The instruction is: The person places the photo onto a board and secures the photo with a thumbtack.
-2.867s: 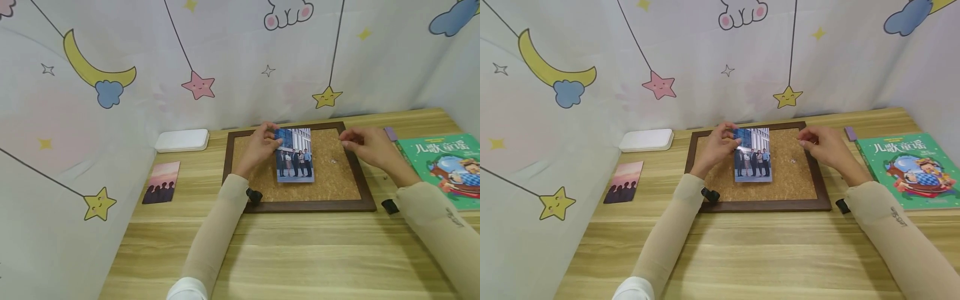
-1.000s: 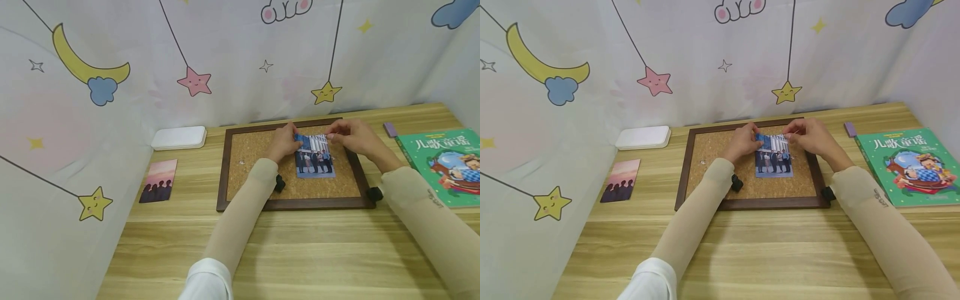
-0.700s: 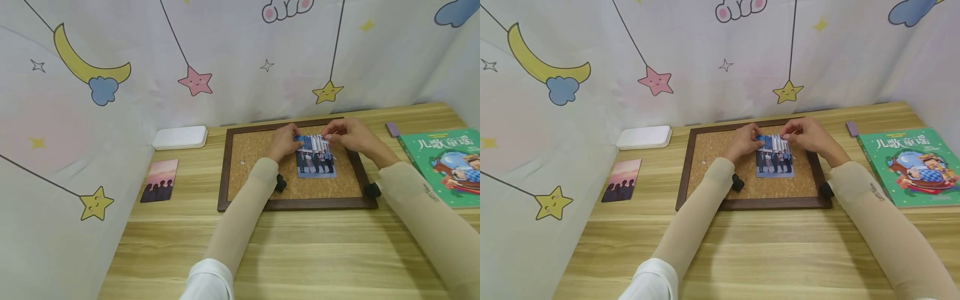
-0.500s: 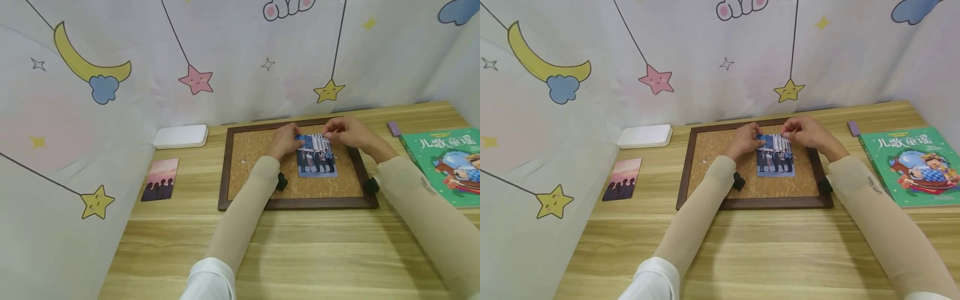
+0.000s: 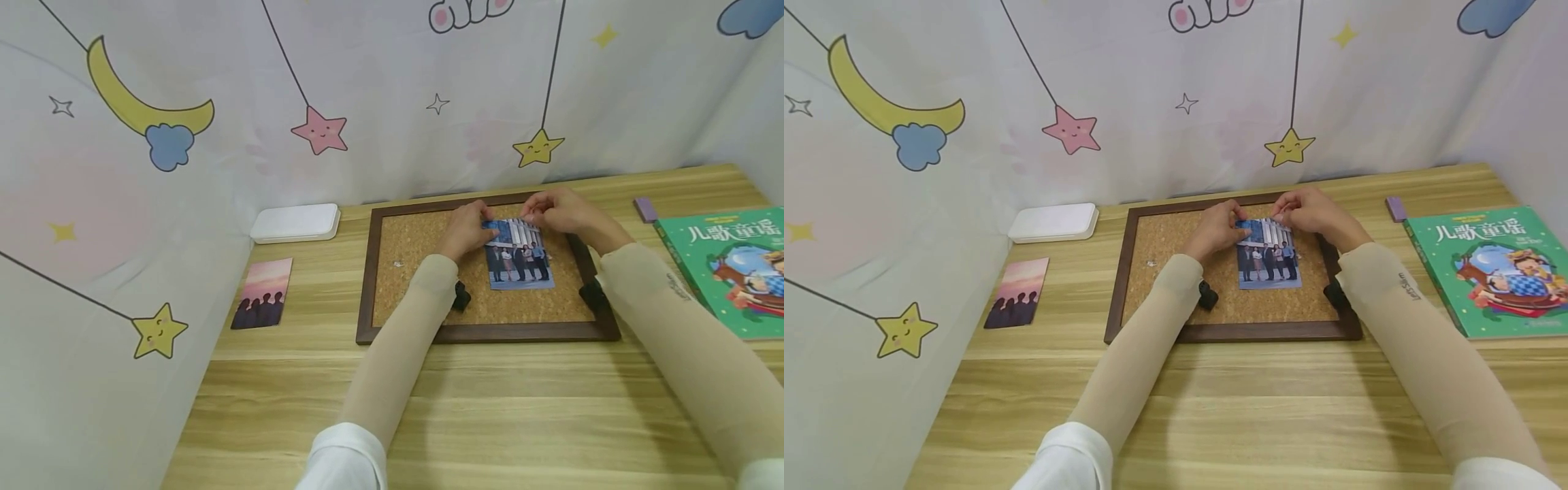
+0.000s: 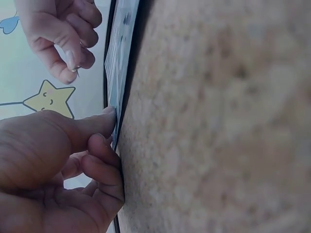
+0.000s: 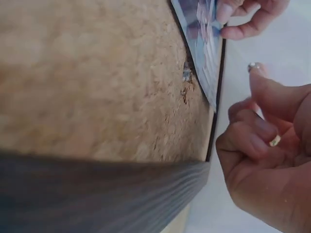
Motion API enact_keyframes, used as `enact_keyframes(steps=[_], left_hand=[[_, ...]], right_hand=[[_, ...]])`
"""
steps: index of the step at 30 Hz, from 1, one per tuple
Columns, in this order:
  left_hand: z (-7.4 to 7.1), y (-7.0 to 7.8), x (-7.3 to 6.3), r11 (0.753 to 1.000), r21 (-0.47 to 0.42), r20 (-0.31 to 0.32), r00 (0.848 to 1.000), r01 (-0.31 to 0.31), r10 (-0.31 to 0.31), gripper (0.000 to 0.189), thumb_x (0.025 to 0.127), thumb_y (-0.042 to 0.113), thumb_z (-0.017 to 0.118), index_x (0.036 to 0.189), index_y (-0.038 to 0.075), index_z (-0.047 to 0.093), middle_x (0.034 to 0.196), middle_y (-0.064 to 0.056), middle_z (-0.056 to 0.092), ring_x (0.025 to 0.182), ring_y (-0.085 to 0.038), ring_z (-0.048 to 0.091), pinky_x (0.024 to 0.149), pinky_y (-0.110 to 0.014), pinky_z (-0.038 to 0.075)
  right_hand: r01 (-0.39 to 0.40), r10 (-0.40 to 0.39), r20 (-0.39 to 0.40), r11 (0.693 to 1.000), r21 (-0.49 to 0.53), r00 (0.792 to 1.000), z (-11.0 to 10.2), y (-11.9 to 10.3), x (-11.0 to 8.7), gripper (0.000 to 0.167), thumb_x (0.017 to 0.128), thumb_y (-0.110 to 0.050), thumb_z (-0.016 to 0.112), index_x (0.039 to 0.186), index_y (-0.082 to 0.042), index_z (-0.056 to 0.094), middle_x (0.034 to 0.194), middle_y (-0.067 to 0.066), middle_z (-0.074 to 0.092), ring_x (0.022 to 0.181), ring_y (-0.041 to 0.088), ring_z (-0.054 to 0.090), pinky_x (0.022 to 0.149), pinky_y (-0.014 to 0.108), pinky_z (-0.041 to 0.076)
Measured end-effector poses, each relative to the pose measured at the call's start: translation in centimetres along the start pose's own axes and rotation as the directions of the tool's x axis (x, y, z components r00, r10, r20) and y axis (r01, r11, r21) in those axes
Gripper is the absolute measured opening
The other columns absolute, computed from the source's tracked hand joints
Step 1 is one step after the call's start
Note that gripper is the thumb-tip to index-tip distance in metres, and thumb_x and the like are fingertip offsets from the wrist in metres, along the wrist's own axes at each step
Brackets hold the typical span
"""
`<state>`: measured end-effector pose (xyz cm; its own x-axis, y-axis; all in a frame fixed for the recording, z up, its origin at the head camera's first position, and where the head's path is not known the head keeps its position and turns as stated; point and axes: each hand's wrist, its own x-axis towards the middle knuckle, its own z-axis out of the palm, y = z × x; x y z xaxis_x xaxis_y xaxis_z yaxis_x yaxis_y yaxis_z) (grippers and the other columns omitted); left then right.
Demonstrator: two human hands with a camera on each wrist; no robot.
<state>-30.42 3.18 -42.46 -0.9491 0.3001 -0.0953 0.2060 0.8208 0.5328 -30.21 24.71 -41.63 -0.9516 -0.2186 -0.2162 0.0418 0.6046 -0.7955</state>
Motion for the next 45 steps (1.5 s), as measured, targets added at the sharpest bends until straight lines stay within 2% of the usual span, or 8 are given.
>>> enact_keyframes(steps=[8, 11, 15, 21, 30, 36, 40, 45], left_hand=[[0.0, 0.0, -0.1, 1.000, -0.003, 0.021, 1.000, 0.004, -0.004, 0.030, 0.102, 0.024, 0.077, 0.127, 0.011, 0.067, 0.132, -0.004, 0.072, 0.116, -0.020, 0.064, 0.106, -0.033, 0.052], [0.0, 0.0, -0.1, 1.000, -0.002, 0.025, 1.000, 0.000, 0.000, 0.030, 0.102, 0.025, 0.076, 0.127, 0.011, 0.067, 0.132, -0.004, 0.073, 0.116, -0.020, 0.064, 0.105, -0.034, 0.052], [0.1, 0.1, -0.3, 1.000, 0.006, 0.024, 1.000, 0.003, -0.003, 0.030, 0.102, 0.025, 0.076, 0.127, 0.011, 0.067, 0.132, -0.004, 0.073, 0.116, -0.019, 0.064, 0.105, -0.033, 0.051], [-0.1, 0.2, -0.4, 1.000, 0.012, 0.020, 1.000, -0.003, 0.003, 0.030, 0.102, 0.025, 0.076, 0.126, 0.011, 0.067, 0.133, -0.005, 0.073, 0.117, -0.020, 0.064, 0.105, -0.034, 0.052], [-0.1, 0.2, -0.3, 1.000, 0.008, 0.022, 1.000, 0.001, -0.001, 0.030, 0.102, 0.025, 0.076, 0.126, 0.011, 0.067, 0.133, -0.005, 0.072, 0.114, -0.020, 0.063, 0.104, -0.033, 0.051], [-0.2, 0.1, -0.2, 1.000, 0.022, 0.027, 1.000, -0.003, 0.002, 0.031, 0.102, 0.025, 0.076, 0.127, 0.011, 0.066, 0.133, -0.005, 0.072, 0.115, -0.020, 0.062, 0.105, -0.033, 0.050], [-0.2, 0.1, -0.1, 0.999, 0.032, 0.025, 1.000, -0.005, 0.004, 0.031, 0.102, 0.026, 0.076, 0.127, 0.011, 0.066, 0.132, -0.005, 0.073, 0.113, -0.019, 0.061, 0.104, -0.033, 0.050], [-0.1, 0.0, -0.1, 0.999, 0.036, 0.024, 1.000, -0.003, 0.002, 0.030, 0.102, 0.026, 0.076, 0.127, 0.011, 0.067, 0.131, -0.006, 0.073, 0.108, -0.018, 0.059, 0.101, -0.032, 0.049]], right_hand=[[-0.025, 0.026, 0.014, 0.998, -0.049, 1.000, 0.7, -0.7, 0.7, 0.014, 0.101, -0.012, 0.072, 0.109, -0.002, 0.078, 0.105, 0.005, 0.070, 0.093, 0.021, 0.056, 0.080, 0.033, 0.045], [-0.024, 0.026, 0.029, 0.998, -0.058, 0.999, 0.9, -0.7, 0.8, 0.011, 0.098, -0.010, 0.076, 0.104, 0.000, 0.079, 0.099, 0.001, 0.072, 0.089, 0.020, 0.057, 0.080, 0.030, 0.045], [-0.022, 0.023, 0.034, 0.999, -0.047, 0.999, 1.2, -0.5, 1.0, 0.009, 0.097, -0.005, 0.075, 0.101, 0.002, 0.079, 0.086, -0.005, 0.069, 0.081, 0.017, 0.057, 0.073, 0.028, 0.045], [-0.062, 0.062, 0.032, 0.998, -0.001, 0.998, 1.4, -0.2, 1.2, 0.013, 0.099, -0.009, 0.075, 0.106, 0.001, 0.080, 0.079, -0.007, 0.068, 0.067, 0.014, 0.053, 0.059, 0.030, 0.040], [-0.081, 0.080, 0.034, 0.995, 0.057, 0.996, 1.6, -0.1, 1.2, 0.022, 0.104, -0.011, 0.070, 0.118, 0.004, 0.077, 0.101, 0.002, 0.078, 0.079, 0.013, 0.063, 0.068, 0.028, 0.053], [-0.108, 0.107, 0.020, 0.990, 0.092, 0.994, 1.7, -0.1, 1.4, 0.023, 0.102, -0.009, 0.070, 0.119, 0.006, 0.076, 0.090, -0.005, 0.075, 0.075, 0.010, 0.063, 0.065, 0.027, 0.052], [-0.109, 0.109, 0.007, 0.988, 0.113, 0.994, 1.8, -0.1, 1.5, 0.024, 0.101, -0.008, 0.071, 0.119, 0.008, 0.073, 0.081, -0.007, 0.073, 0.067, 0.008, 0.062, 0.058, 0.027, 0.049], [-0.103, 0.104, 0.000, 0.987, 0.128, 0.995, 2.0, -0.1, 1.5, 0.022, 0.100, -0.005, 0.070, 0.117, 0.009, 0.072, 0.083, -0.006, 0.072, 0.070, 0.009, 0.062, 0.060, 0.026, 0.051]])
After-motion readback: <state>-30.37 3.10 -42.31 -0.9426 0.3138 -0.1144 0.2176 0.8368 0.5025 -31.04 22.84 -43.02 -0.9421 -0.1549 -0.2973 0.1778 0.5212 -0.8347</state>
